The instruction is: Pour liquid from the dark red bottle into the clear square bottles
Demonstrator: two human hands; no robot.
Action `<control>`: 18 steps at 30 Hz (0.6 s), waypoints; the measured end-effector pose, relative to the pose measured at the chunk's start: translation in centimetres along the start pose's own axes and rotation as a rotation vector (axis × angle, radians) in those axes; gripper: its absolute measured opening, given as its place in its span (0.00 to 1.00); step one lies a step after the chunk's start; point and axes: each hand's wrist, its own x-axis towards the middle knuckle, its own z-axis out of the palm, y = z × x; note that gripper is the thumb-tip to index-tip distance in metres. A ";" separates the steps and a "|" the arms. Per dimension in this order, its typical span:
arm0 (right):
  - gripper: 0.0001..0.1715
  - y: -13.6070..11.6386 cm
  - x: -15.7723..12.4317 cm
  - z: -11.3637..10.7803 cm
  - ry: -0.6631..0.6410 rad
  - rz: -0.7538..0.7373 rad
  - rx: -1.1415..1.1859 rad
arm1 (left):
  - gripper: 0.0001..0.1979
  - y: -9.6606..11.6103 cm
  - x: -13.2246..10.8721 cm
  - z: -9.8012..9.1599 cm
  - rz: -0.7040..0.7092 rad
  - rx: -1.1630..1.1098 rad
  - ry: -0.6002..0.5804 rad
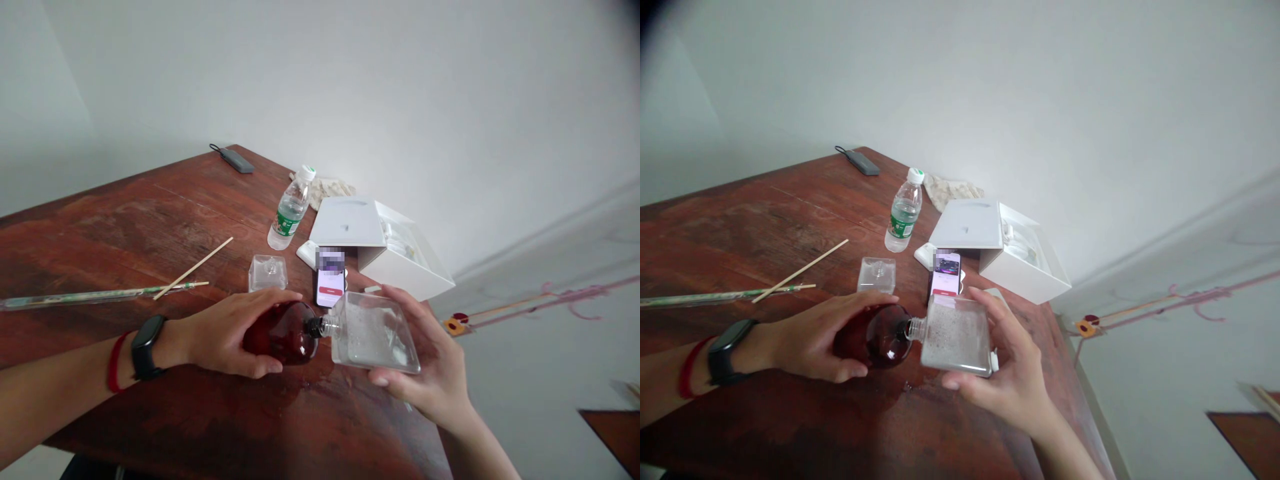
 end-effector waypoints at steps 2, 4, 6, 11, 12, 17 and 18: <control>0.53 0.0 0.0 0.0 0.002 -0.004 -0.006 | 0.42 -0.1 0.0 0.0 0.000 -0.002 -0.003; 0.53 -0.1 0.1 0.0 -0.001 -0.007 -0.016 | 0.42 0.0 0.1 -0.1 -0.003 -0.001 -0.005; 0.54 -0.1 0.1 -0.1 -0.011 -0.008 -0.011 | 0.41 0.1 0.1 -0.1 -0.007 -0.002 -0.005; 0.55 0.0 0.1 -0.3 -0.017 -0.007 -0.049 | 0.41 0.3 0.2 -0.1 -0.008 -0.006 0.003; 0.55 0.0 0.0 -0.3 -0.020 -0.007 -0.053 | 0.41 0.2 0.2 -0.1 -0.006 -0.005 0.003; 0.56 0.1 -0.1 -0.4 -0.025 0.000 -0.076 | 0.41 0.0 0.2 -0.1 -0.001 -0.002 0.000; 0.56 0.1 -0.2 -0.4 -0.023 0.000 -0.083 | 0.41 0.0 0.2 -0.1 -0.002 -0.003 -0.002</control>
